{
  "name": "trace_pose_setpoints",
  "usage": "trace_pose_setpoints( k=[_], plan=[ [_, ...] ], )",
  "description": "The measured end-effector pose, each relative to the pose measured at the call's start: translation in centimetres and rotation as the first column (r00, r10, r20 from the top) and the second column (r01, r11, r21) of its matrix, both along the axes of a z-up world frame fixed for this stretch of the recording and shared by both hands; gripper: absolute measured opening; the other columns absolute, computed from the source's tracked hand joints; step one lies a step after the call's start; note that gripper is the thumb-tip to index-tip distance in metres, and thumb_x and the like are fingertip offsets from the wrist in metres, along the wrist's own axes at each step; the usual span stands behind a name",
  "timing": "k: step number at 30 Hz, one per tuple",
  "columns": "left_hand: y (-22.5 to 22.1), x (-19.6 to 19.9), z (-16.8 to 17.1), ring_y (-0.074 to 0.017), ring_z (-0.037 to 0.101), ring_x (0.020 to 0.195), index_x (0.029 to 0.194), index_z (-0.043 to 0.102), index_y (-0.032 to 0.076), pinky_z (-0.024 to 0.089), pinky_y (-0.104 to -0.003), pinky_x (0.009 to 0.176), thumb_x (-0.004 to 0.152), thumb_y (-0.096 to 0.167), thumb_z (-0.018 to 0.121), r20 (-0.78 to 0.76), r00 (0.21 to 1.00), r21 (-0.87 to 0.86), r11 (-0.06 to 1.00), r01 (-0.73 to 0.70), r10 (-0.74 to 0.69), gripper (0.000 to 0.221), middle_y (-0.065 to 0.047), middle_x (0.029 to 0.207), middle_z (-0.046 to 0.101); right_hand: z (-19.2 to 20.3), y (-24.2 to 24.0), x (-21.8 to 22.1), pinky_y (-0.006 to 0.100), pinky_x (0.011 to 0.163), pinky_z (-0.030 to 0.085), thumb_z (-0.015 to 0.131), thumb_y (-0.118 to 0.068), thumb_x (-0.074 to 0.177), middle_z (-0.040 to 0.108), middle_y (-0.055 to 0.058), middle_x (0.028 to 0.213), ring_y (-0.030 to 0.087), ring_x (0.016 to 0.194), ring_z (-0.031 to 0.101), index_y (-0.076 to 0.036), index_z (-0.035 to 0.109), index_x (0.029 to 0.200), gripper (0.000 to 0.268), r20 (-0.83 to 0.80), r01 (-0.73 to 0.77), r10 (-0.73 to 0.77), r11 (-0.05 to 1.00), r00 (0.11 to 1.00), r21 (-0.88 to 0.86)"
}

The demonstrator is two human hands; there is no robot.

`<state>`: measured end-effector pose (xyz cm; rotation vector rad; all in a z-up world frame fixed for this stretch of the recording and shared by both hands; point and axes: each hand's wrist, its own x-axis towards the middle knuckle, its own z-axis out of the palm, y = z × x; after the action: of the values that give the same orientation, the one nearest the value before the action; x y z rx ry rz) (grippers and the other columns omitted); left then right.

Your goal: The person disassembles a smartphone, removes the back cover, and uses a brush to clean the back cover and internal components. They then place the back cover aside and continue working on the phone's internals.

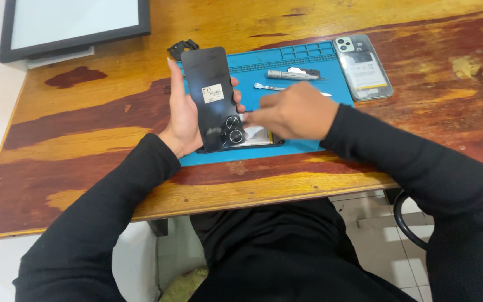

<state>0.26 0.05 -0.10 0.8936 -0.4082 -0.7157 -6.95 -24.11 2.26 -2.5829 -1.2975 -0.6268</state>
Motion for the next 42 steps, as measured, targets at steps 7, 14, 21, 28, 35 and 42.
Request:
trace_pose_setpoints(
  k=[7, 14, 21, 28, 35, 42],
  plan=[
    [-0.1, 0.0, 0.0, -0.0262, 0.068, 0.095, 0.123, 0.059, 0.000, 0.062, -0.045, 0.085, 0.092, 0.084, 0.023, 0.080, 0.997, 0.055, 0.998, -0.016, 0.011, 0.097, -0.014, 0.102, 0.066, -0.2, -0.4, 1.1, 0.043, 0.050, 0.051, 0.072, -0.021, 0.092, 0.072, 0.006, 0.081, 0.030, 0.062, 0.069, -0.019, 0.078, 0.116, 0.024, -0.065, -0.004, 0.005, 1.000, 0.998, 0.019],
    [-0.1, 0.1, 0.1, -0.0259, 0.068, 0.094, 0.122, 0.059, 0.001, 0.061, -0.047, 0.083, 0.091, 0.085, 0.023, 0.046, 0.998, 0.083, 0.996, -0.039, 0.035, 0.097, -0.013, 0.100, 0.066, -0.8, 0.2, 0.5, 0.041, 0.057, 0.054, 0.069, -0.015, 0.089, 0.071, 0.007, 0.086, 0.030, 0.069, 0.069, -0.015, 0.076, 0.117, 0.029, -0.051, -0.082, 0.087, 0.993, 0.995, 0.081],
    [-0.1, 0.1, 0.3, -0.0257, 0.068, 0.094, 0.119, 0.058, 0.001, 0.065, -0.052, 0.085, 0.088, 0.084, 0.022, -0.061, 0.998, 0.066, 0.998, -0.014, 0.018, 0.095, -0.012, 0.096, 0.063, 0.3, -0.5, 1.1, 0.042, 0.055, 0.052, 0.070, -0.020, 0.096, 0.068, 0.005, 0.078, 0.028, 0.067, 0.069, -0.015, 0.075, 0.114, 0.020, -0.046, 0.029, -0.027, 0.999, 0.999, 0.039],
    [0.1, 0.1, 0.2, -0.0274, 0.066, 0.096, 0.124, 0.060, 0.000, 0.058, -0.047, 0.084, 0.094, 0.086, 0.022, 0.094, 0.995, 0.104, 0.993, -0.045, 0.036, 0.098, -0.013, 0.102, 0.065, -0.7, 0.8, 0.2, 0.042, 0.052, 0.051, 0.071, -0.022, 0.091, 0.069, 0.005, 0.081, 0.029, 0.062, 0.066, -0.018, 0.076, 0.112, 0.022, -0.062, -0.024, 0.027, 0.998, 0.998, 0.054],
    [0.2, 0.3, 0.5, -0.0261, 0.069, 0.099, 0.121, 0.059, 0.001, 0.063, -0.051, 0.086, 0.091, 0.082, 0.019, -0.109, 0.994, 0.081, 0.997, -0.001, 0.010, 0.095, -0.014, 0.098, 0.065, 0.1, 0.1, 0.9, 0.041, 0.048, 0.049, 0.072, -0.023, 0.099, 0.068, 0.006, 0.082, 0.028, 0.060, 0.067, -0.015, 0.075, 0.114, 0.016, 0.017, 0.183, -0.184, 0.982, 0.983, 0.053],
    [0.4, -0.1, 0.9, -0.0296, 0.064, 0.099, 0.128, 0.061, -0.003, 0.055, -0.045, 0.092, 0.101, 0.083, 0.027, -0.015, 0.995, -0.005, 0.995, 0.099, -0.099, 0.096, -0.015, 0.107, 0.064, -1.1, 1.1, 0.3, 0.040, 0.045, 0.047, 0.071, -0.026, 0.095, 0.068, 0.005, 0.081, 0.026, 0.056, 0.065, -0.017, 0.074, 0.116, 0.023, 0.047, 0.044, -0.044, 0.999, 0.998, 0.006]
  ],
)
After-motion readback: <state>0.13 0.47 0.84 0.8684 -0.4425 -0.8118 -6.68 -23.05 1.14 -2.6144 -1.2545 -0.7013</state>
